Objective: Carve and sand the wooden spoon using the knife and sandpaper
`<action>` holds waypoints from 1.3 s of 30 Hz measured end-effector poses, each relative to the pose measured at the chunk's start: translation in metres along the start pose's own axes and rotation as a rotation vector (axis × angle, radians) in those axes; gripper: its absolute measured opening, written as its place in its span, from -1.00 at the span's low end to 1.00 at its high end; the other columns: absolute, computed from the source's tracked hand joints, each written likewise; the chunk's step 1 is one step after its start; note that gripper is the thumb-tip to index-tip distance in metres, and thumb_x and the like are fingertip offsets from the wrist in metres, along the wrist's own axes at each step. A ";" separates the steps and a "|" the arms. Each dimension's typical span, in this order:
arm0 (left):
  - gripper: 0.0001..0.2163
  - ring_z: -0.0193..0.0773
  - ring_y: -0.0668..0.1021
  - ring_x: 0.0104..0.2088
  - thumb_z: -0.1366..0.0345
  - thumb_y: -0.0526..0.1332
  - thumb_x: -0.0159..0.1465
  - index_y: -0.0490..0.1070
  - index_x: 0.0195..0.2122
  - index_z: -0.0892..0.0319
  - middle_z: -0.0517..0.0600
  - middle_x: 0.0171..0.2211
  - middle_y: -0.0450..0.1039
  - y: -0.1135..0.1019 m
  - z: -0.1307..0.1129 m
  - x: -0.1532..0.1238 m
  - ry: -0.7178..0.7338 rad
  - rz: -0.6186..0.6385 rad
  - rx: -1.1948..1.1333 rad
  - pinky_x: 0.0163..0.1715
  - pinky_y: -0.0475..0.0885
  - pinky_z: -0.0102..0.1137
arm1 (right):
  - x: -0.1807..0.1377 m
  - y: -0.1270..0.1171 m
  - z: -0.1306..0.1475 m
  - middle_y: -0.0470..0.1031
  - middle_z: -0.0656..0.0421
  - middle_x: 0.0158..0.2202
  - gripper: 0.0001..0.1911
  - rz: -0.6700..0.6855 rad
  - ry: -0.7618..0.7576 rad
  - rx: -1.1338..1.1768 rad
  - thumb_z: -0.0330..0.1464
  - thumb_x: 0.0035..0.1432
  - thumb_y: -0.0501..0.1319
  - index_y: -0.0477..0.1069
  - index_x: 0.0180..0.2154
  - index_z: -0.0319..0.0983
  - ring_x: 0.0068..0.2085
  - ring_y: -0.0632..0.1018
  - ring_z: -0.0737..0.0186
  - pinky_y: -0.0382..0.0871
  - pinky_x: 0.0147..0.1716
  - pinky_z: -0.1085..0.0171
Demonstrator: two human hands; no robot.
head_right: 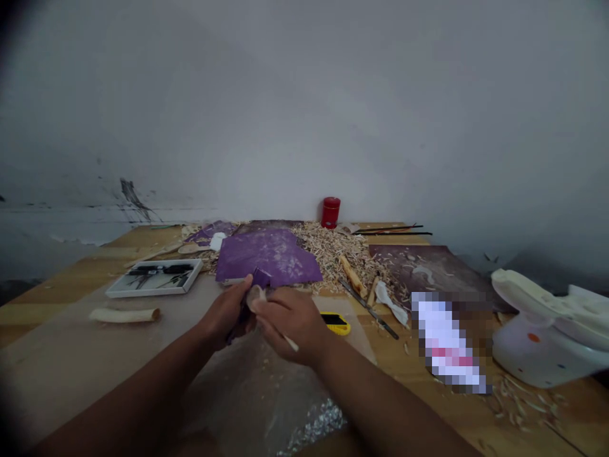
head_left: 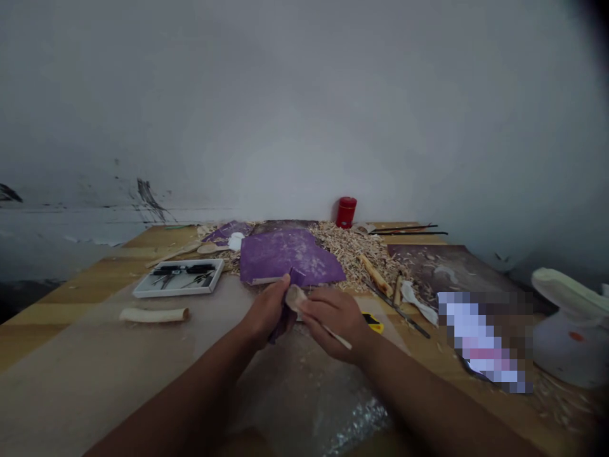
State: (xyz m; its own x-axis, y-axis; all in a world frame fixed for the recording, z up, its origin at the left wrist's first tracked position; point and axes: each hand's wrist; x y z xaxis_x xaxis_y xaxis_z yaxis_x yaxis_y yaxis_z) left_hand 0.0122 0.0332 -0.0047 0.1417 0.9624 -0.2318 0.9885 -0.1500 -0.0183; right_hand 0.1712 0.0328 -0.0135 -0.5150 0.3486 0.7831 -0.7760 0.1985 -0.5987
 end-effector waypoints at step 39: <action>-0.53 -0.44 0.27 -0.79 -0.15 -0.07 0.05 0.28 -0.52 0.22 -0.12 -0.77 0.28 -0.007 -0.003 0.000 -0.003 0.024 -0.100 -0.81 0.09 -0.55 | -0.001 0.007 0.004 0.43 0.15 -0.35 -0.77 0.052 -0.045 0.146 -0.43 0.06 0.07 0.32 -0.19 -0.21 -0.31 0.44 0.31 0.34 -0.33 0.31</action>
Point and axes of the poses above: each hand's wrist, its own x-axis towards the middle knuckle, its own y-axis out of the palm, z = x × y
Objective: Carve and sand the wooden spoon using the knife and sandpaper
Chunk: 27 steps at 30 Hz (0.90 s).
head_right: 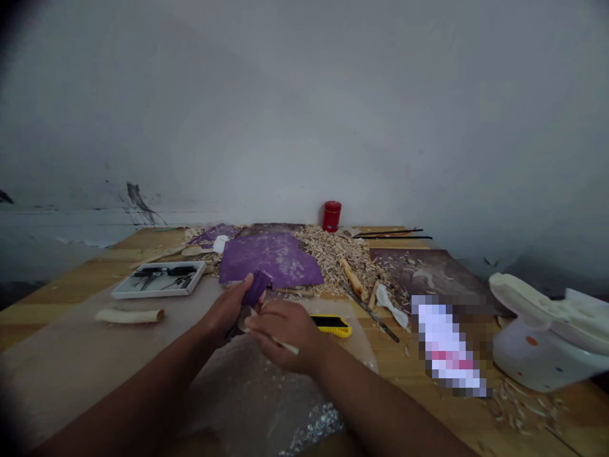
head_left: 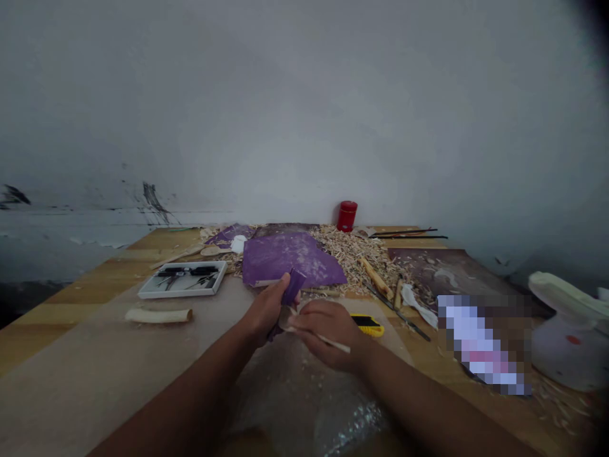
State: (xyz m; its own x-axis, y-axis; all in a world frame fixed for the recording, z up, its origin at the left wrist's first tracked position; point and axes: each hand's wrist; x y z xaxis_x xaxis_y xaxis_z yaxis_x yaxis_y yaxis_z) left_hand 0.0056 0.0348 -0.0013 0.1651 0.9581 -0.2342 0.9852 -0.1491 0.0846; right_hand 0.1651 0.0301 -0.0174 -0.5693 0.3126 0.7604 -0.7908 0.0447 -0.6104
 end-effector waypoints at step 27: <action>-0.53 -0.47 0.11 -0.89 -0.10 -0.14 0.12 0.27 -0.49 0.23 -0.11 -0.86 0.22 -0.001 0.003 0.000 0.054 0.190 0.103 -0.88 -0.08 -0.55 | 0.003 -0.006 -0.006 0.45 0.16 -0.38 -0.79 -0.222 0.102 -0.064 -0.46 0.05 0.08 0.32 -0.21 -0.19 -0.32 0.46 0.31 0.34 -0.32 0.30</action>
Point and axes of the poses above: each hand's wrist, its own x-axis towards the middle knuckle, its own y-axis out of the palm, z = x × y
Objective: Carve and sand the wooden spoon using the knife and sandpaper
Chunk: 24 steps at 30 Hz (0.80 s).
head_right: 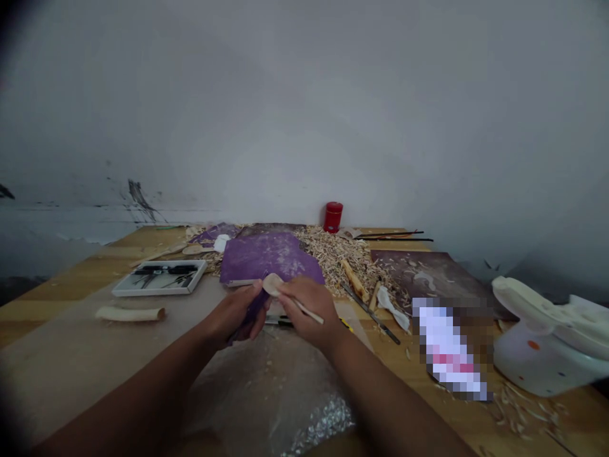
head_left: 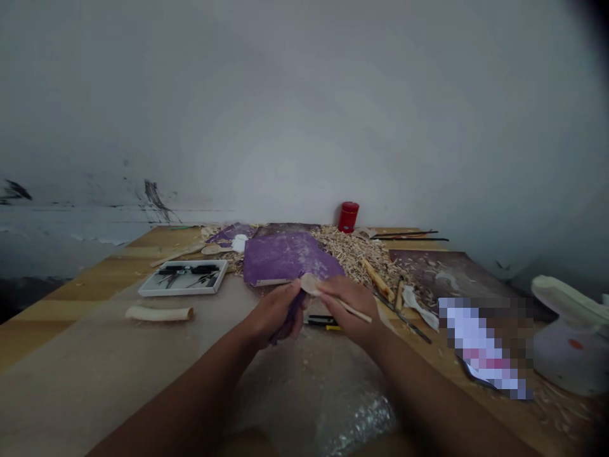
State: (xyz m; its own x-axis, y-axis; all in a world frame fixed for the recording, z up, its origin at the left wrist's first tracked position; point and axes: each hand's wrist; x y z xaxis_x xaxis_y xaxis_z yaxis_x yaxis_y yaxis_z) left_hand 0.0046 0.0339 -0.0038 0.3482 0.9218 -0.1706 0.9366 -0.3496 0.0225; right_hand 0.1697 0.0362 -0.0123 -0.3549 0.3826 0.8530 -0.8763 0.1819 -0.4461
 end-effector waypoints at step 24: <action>-0.54 -0.47 0.13 -0.89 -0.12 -0.10 0.09 0.26 -0.51 0.22 -0.11 -0.85 0.24 0.001 -0.001 0.001 -0.041 -0.052 -0.022 -0.88 -0.06 -0.56 | -0.001 -0.001 0.000 0.46 0.15 -0.39 -0.80 0.030 0.050 -0.016 -0.42 0.05 0.09 0.34 -0.22 -0.19 -0.36 0.46 0.30 0.35 -0.37 0.30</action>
Point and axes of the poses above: each hand's wrist, its own x-axis towards the middle knuckle, its own y-axis out of the palm, z = x × y
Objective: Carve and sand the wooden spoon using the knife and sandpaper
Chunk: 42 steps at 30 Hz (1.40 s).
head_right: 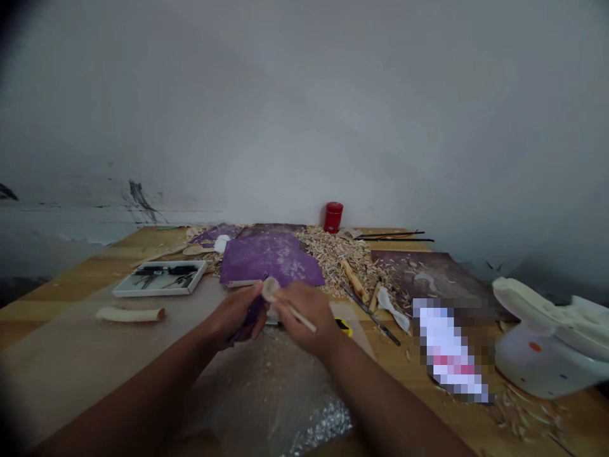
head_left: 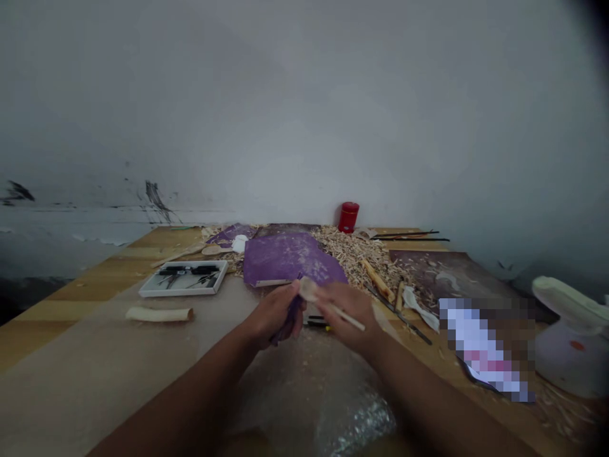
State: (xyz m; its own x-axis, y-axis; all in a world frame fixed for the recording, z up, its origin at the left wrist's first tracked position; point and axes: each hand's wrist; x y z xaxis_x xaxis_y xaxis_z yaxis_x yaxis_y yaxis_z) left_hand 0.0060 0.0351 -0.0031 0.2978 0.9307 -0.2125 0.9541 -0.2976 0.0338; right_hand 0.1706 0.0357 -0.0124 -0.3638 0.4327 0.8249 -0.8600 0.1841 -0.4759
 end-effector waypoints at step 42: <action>-0.52 -0.42 0.21 -0.89 -0.12 -0.14 0.10 0.26 -0.52 0.22 -0.10 -0.84 0.27 -0.004 0.004 0.001 0.013 0.001 0.096 -0.91 0.00 -0.55 | -0.003 0.002 -0.002 0.42 0.15 -0.41 -0.78 0.101 -0.099 -0.038 -0.44 0.05 0.08 0.32 -0.20 -0.22 -0.38 0.42 0.32 0.31 -0.38 0.32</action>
State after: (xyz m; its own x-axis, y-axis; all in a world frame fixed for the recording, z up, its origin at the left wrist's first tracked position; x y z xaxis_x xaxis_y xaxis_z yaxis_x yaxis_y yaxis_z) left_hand 0.0021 0.0367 -0.0074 0.3000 0.9328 -0.1998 0.9464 -0.3173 -0.0601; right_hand 0.1708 0.0367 -0.0160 -0.4829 0.3622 0.7972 -0.8037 0.1781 -0.5678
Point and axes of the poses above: each hand's wrist, its own x-axis towards the middle knuckle, its own y-axis out of the palm, z = x × y
